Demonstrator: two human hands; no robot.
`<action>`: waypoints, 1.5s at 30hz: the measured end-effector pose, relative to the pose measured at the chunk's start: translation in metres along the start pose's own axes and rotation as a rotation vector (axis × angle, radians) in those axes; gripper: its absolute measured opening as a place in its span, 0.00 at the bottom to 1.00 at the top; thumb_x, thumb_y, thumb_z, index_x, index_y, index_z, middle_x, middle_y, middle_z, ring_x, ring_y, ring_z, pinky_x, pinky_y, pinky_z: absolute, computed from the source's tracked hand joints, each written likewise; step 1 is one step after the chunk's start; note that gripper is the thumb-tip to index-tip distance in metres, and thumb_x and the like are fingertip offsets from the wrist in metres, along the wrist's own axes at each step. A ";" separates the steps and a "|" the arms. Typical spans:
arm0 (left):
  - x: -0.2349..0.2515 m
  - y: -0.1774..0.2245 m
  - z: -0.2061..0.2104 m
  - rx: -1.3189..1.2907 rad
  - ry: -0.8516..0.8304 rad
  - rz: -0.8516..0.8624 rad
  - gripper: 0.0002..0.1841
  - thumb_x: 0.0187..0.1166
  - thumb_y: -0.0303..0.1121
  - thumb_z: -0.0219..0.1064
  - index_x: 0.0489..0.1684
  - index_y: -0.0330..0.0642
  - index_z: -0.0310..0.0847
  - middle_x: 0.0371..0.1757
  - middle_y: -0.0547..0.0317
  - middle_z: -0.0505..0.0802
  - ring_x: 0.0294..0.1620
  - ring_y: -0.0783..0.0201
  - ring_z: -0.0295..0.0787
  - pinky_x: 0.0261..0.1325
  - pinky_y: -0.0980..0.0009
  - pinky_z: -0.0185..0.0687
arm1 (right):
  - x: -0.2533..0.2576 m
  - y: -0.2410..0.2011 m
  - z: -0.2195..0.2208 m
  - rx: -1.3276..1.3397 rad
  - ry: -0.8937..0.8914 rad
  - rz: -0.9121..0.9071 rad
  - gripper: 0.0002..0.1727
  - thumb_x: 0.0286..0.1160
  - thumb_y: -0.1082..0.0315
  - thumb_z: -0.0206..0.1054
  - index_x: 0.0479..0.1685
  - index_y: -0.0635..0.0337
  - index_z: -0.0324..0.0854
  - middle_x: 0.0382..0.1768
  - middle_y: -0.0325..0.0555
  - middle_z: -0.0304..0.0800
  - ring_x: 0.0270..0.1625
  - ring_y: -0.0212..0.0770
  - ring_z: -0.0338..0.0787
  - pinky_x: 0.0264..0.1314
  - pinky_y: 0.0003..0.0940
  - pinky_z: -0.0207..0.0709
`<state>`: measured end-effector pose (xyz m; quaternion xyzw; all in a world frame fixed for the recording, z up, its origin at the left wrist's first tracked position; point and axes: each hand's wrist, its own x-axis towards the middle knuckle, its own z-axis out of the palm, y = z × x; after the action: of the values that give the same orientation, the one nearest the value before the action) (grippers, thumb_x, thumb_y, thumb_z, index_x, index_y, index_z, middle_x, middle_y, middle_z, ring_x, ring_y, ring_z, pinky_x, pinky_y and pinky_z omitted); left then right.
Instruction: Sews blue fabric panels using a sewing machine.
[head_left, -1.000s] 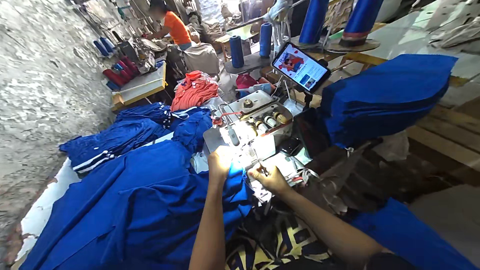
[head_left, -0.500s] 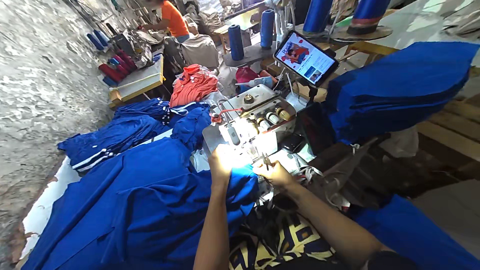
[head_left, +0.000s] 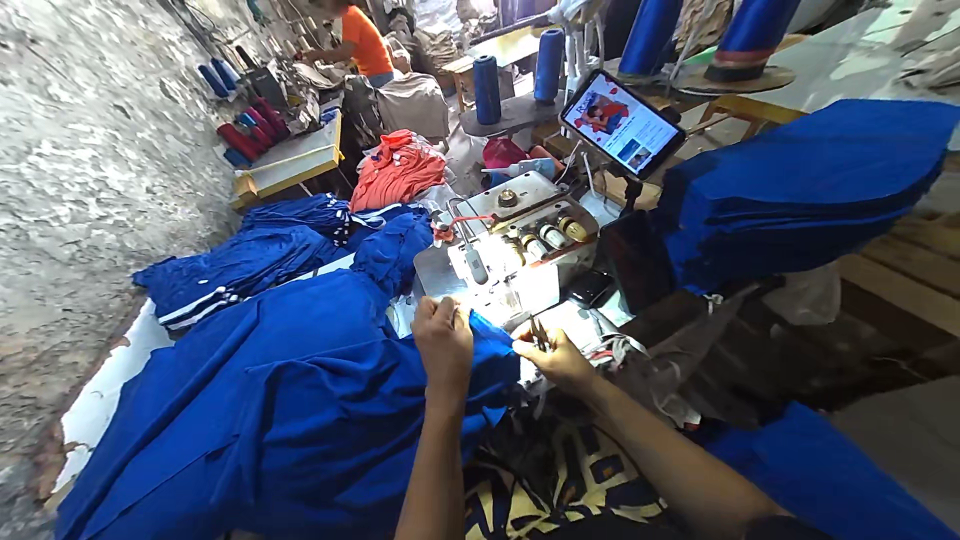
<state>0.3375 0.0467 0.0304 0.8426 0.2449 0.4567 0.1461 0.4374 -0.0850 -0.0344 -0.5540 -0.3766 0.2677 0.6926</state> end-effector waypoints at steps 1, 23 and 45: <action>-0.007 0.013 -0.012 -0.009 0.007 0.027 0.08 0.77 0.28 0.69 0.39 0.31 0.91 0.28 0.49 0.89 0.28 0.61 0.83 0.38 0.65 0.81 | -0.003 0.003 0.002 -0.018 -0.078 -0.060 0.09 0.70 0.72 0.69 0.47 0.63 0.80 0.40 0.30 0.85 0.34 0.14 0.79 0.38 0.12 0.74; 0.039 -0.034 0.036 0.007 -0.548 -0.179 0.20 0.85 0.32 0.61 0.69 0.28 0.81 0.74 0.32 0.84 0.84 0.38 0.70 0.92 0.44 0.47 | 0.004 0.024 0.016 -0.313 0.168 -0.144 0.26 0.57 0.64 0.82 0.53 0.71 0.83 0.45 0.49 0.92 0.47 0.35 0.91 0.54 0.30 0.84; 0.058 -0.069 0.023 -0.017 -0.563 0.060 0.11 0.79 0.22 0.63 0.47 0.23 0.90 0.65 0.28 0.89 0.72 0.33 0.83 0.79 0.44 0.70 | 0.012 0.001 0.005 -0.089 0.191 0.268 0.07 0.75 0.76 0.65 0.48 0.69 0.79 0.37 0.42 0.81 0.36 0.26 0.79 0.41 0.23 0.74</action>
<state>0.3640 0.1358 0.0261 0.9419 0.1659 0.2108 0.2021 0.4403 -0.0723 -0.0319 -0.6524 -0.2434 0.2868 0.6579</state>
